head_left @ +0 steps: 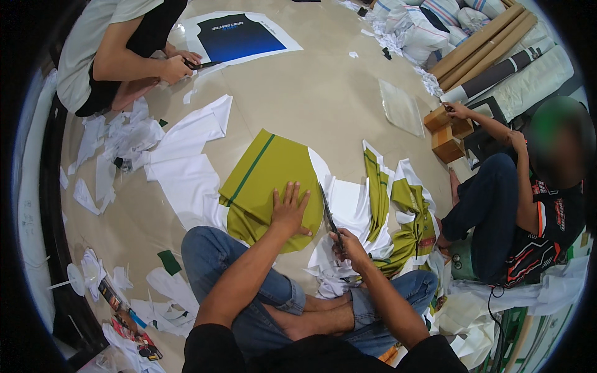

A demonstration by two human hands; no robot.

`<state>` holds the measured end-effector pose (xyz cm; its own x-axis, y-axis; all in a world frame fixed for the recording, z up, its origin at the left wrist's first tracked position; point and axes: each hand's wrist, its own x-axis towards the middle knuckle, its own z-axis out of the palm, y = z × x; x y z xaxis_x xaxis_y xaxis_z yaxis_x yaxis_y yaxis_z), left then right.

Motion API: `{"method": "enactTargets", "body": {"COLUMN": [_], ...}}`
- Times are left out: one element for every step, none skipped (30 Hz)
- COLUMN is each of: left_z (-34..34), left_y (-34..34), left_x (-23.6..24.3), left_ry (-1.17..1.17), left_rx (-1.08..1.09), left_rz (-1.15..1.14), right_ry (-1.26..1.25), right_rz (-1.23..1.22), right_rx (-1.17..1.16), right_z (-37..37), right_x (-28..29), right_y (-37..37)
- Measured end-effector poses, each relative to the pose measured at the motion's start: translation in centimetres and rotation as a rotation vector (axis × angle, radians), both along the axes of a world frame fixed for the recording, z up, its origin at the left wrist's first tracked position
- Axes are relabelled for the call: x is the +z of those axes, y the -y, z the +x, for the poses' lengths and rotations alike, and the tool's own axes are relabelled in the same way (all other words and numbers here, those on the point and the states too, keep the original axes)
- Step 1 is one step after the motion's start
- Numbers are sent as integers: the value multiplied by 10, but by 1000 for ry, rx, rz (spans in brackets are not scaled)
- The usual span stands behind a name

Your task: The person sits on the floor and uses scissors to cut a green t-shirt along a white paper pattern. They hold the fabric steady with one hand while cutting with the other, occasionally adjusting the shirt's position to follow the pattern lines.

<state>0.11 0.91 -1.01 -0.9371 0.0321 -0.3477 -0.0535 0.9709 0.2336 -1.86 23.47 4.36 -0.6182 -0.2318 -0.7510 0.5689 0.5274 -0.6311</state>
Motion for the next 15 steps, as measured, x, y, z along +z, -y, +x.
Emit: {"method": "enactTargets", "body": {"left_z": [0, 1, 1, 1, 1, 0, 0, 0, 1, 1, 1, 0, 0, 1, 1], "left_y": [0, 0, 0, 0, 1, 0, 1, 1, 1, 0, -1, -1, -1, -1, -1], "left_x": [0, 0, 0, 1, 1, 2, 2, 2, 2, 3, 3, 4, 3, 2, 1], "left_ry": [-10, -9, -9, -8, 0, 7, 15, 10, 4, -2, 0, 2, 6, 5, 5], "left_rx": [0, -3, -7, -10, -14, -19, -21, -17, -13, -12, -9, -8, -5, -2, 0], "left_rz": [-1, -2, -3, -4, 4, 11, 18, 19, 20, 23, 19, 16, 12, 14, 17], "right_ry": [11, 22, 32, 41, 51, 34, 25, 15, 5, -1, -7, -14, -11, -8, -5], "right_rz": [4, 7, 8, 8, 8, 14, 15, 16, 17, 22, 27, 32, 17, 2, -14], "right_rx": [5, 9, 10, 11, 13, 9, 23, 37, 51, 54, 57, 60, 61, 62, 63], "right_z": [-6, -11, -16, -21, -25, -27, -28, -29, -30, -29, -28, -28, -28, -30, -33], "right_x": [1, 3, 5, 6, 7, 8, 7, 7, 7, 6, 4, 3, 4, 5, 5], "right_y": [2, 5, 6, 9, 11, 12, 12, 11, 10, 9, 8, 7, 8, 11, 13]}}
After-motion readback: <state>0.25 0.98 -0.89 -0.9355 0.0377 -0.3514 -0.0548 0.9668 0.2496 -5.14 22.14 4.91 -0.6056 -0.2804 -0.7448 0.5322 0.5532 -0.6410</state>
